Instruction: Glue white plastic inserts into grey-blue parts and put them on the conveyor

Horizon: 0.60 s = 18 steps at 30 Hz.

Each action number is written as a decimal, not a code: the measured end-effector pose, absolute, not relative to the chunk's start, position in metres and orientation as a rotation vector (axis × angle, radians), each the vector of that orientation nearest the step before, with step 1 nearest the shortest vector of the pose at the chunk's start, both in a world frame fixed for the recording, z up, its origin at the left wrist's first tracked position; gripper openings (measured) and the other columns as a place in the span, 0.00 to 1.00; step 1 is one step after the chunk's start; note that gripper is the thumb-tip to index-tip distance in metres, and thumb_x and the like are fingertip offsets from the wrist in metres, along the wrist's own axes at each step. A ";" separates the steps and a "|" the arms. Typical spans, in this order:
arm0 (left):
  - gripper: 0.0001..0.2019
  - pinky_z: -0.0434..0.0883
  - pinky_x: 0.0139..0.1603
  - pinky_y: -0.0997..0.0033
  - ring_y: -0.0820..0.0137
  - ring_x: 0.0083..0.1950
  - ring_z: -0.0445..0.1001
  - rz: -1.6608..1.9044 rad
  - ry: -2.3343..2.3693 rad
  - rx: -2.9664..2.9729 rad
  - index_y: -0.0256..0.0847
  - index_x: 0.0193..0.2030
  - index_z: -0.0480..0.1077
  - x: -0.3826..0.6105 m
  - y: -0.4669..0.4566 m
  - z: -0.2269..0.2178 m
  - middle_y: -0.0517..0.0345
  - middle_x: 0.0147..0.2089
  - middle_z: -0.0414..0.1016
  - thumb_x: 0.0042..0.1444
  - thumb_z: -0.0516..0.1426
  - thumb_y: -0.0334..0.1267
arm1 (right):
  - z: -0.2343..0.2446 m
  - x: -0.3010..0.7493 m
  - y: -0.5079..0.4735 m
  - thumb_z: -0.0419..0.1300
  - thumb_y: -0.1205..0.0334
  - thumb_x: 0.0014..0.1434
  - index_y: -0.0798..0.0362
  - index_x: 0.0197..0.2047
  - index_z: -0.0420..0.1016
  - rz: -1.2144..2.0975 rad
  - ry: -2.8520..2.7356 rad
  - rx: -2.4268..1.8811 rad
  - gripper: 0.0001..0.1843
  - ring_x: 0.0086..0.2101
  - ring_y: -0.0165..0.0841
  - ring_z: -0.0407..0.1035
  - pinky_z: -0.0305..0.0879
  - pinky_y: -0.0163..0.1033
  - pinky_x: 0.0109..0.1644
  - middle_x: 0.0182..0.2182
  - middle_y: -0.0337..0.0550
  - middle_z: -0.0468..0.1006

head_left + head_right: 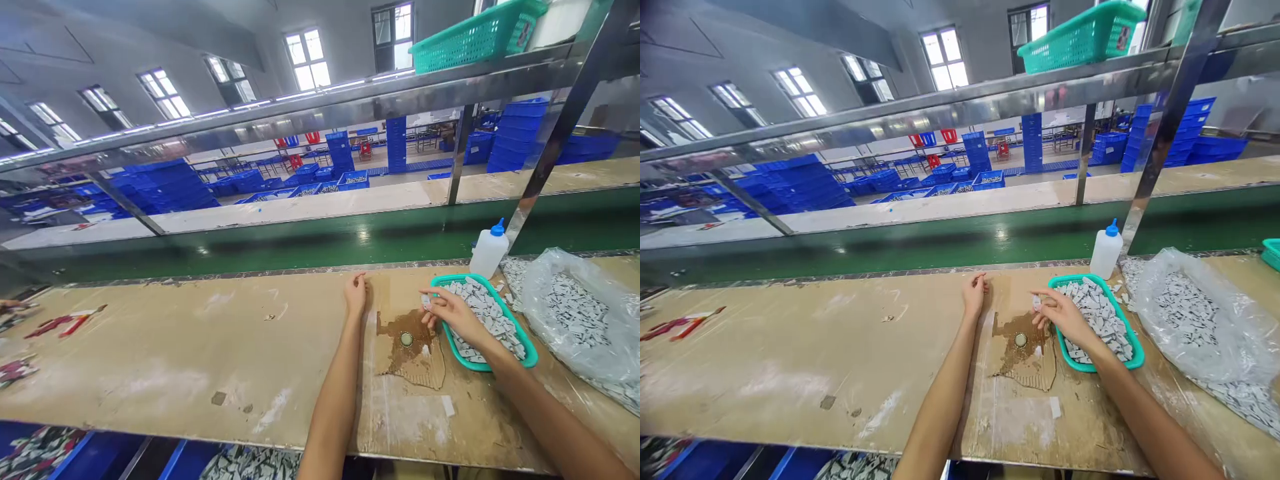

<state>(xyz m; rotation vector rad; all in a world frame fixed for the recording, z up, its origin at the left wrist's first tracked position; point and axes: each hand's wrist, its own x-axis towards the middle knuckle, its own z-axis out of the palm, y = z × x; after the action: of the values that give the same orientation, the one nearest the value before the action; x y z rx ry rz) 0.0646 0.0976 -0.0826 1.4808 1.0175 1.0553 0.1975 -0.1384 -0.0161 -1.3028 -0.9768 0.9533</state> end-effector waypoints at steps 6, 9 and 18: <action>0.12 0.67 0.27 0.78 0.75 0.25 0.69 1.067 0.990 1.393 0.35 0.42 0.75 0.065 0.101 -0.094 0.60 0.26 0.70 0.58 0.51 0.35 | -0.033 0.194 -0.143 0.60 0.47 0.60 0.54 0.56 0.72 1.059 -1.106 -1.447 0.25 0.30 0.34 0.77 0.74 0.38 0.31 0.32 0.44 0.78; 0.12 0.66 0.27 0.78 0.76 0.24 0.68 1.071 0.992 1.369 0.36 0.41 0.75 0.068 0.101 -0.095 0.61 0.25 0.69 0.58 0.51 0.34 | -0.030 0.196 -0.144 0.59 0.45 0.61 0.55 0.53 0.75 1.074 -1.140 -1.521 0.25 0.29 0.34 0.77 0.75 0.38 0.32 0.32 0.45 0.78; 0.11 0.69 0.34 0.75 0.74 0.27 0.70 1.098 0.987 1.399 0.38 0.41 0.76 0.071 0.105 -0.102 0.62 0.26 0.71 0.57 0.53 0.34 | -0.013 0.193 -0.136 0.60 0.46 0.60 0.51 0.52 0.79 1.087 -1.349 -1.810 0.24 0.30 0.38 0.78 0.75 0.41 0.36 0.30 0.45 0.82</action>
<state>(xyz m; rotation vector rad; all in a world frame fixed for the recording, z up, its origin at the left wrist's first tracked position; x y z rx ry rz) 0.0711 0.1051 -0.1018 1.3994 0.9874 1.0979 0.1927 -0.1360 -0.0135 -1.8096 -1.3491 1.0865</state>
